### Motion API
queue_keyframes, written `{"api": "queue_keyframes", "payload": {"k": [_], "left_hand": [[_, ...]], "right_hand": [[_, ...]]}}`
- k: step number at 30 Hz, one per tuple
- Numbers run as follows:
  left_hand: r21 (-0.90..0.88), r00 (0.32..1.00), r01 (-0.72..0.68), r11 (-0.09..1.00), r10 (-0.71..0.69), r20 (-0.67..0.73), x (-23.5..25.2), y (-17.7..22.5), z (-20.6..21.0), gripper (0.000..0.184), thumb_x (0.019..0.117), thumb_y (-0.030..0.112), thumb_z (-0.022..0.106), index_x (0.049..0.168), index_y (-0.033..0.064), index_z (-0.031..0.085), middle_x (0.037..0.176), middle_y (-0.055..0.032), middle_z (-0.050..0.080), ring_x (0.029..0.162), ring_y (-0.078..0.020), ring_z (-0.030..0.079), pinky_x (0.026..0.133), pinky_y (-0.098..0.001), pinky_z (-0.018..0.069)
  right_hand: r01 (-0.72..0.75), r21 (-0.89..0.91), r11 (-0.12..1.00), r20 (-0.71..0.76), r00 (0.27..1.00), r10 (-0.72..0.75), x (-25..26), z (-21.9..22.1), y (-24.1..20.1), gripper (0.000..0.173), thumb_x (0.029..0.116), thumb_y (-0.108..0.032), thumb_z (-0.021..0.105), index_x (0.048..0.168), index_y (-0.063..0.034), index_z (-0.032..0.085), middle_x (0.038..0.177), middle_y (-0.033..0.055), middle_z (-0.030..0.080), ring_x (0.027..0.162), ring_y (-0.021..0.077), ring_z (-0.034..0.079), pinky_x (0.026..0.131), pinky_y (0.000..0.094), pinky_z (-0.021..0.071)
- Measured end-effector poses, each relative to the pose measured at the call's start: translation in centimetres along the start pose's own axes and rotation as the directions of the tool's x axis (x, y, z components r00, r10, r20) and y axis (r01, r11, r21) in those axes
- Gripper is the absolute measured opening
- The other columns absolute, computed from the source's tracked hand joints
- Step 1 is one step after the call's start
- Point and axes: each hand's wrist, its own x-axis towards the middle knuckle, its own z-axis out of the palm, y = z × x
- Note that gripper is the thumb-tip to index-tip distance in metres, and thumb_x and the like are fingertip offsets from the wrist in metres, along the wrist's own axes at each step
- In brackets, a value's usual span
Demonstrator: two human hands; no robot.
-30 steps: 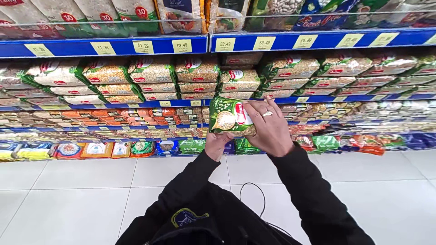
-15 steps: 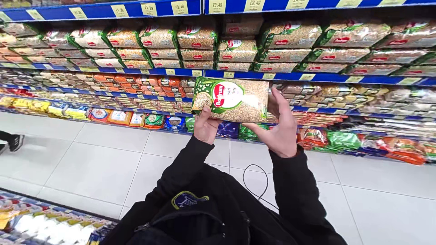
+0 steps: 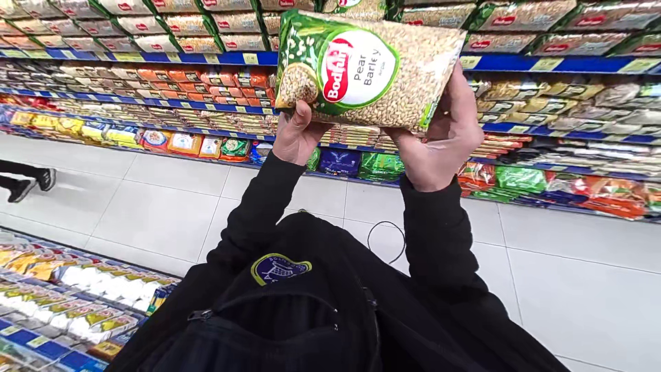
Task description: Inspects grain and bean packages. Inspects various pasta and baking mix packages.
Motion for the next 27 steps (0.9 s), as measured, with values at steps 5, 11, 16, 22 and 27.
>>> {"api": "queue_keyframes", "payload": {"k": [5, 11, 16, 22, 27], "left_hand": [[-0.039, 1.000, -0.003, 0.999, 0.003, 0.001, 0.4, 0.0, 1.6, 0.060, 0.0827, 0.033, 0.085, 0.129, 0.0110, 0.053, 0.121, -0.0158, 0.068, 0.111, -0.0315, 0.069, 0.095, -0.0505, 0.0579], [0.061, 0.991, 0.008, 0.998, 0.000, -0.136, -0.1, -0.6, 3.1, 0.064, 0.0910, 0.036, 0.076, 0.139, 0.0140, 0.041, 0.129, -0.0147, 0.062, 0.116, -0.0310, 0.066, 0.094, -0.0492, 0.0576], [0.150, 0.986, 0.047, 0.988, -0.022, -0.164, -0.9, -0.9, 3.4, 0.057, 0.0942, 0.042, 0.072, 0.140, 0.0193, 0.049, 0.134, -0.0104, 0.062, 0.120, -0.0274, 0.065, 0.096, -0.0464, 0.0573], [0.123, 0.982, 0.051, 0.991, -0.028, -0.188, -1.0, -1.4, 2.8, 0.056, 0.0942, 0.040, 0.072, 0.141, 0.0184, 0.049, 0.135, -0.0117, 0.062, 0.120, -0.0284, 0.065, 0.096, -0.0476, 0.0575], [0.109, 0.980, 0.058, 0.992, -0.035, -0.196, -1.0, -2.0, 2.4, 0.057, 0.0924, 0.040, 0.075, 0.139, 0.0165, 0.051, 0.133, -0.0123, 0.063, 0.117, -0.0285, 0.066, 0.095, -0.0469, 0.0580]], "right_hand": [[0.013, -0.018, 1.000, -0.035, 0.999, -0.014, 0.3, -0.3, -0.5, 0.088, 0.0781, -0.003, 0.085, 0.149, 0.0142, 0.037, 0.144, 0.0240, 0.054, 0.124, 0.0259, 0.063, 0.098, 0.0380, 0.0594], [-0.056, -0.023, 0.998, 0.015, 0.998, 0.057, 0.4, -1.2, -0.1, 0.086, 0.0812, -0.011, 0.086, 0.150, 0.0100, 0.039, 0.141, 0.0198, 0.058, 0.122, 0.0217, 0.064, 0.099, 0.0344, 0.0584], [-0.106, -0.046, 0.993, 0.036, 0.994, 0.108, -0.1, -1.6, 0.1, 0.086, 0.0817, -0.014, 0.087, 0.151, 0.0075, 0.040, 0.140, 0.0186, 0.059, 0.122, 0.0208, 0.065, 0.100, 0.0339, 0.0581], [-0.150, -0.060, 0.987, 0.043, 0.987, 0.153, -0.5, -1.7, 0.6, 0.089, 0.0805, -0.014, 0.087, 0.153, 0.0037, 0.039, 0.141, 0.0169, 0.058, 0.120, 0.0206, 0.065, 0.099, 0.0350, 0.0589], [-0.158, -0.065, 0.985, 0.052, 0.985, 0.162, -0.6, -1.9, 0.9, 0.089, 0.0806, -0.016, 0.088, 0.153, 0.0042, 0.039, 0.140, 0.0168, 0.060, 0.119, 0.0202, 0.066, 0.096, 0.0341, 0.0604]]}}
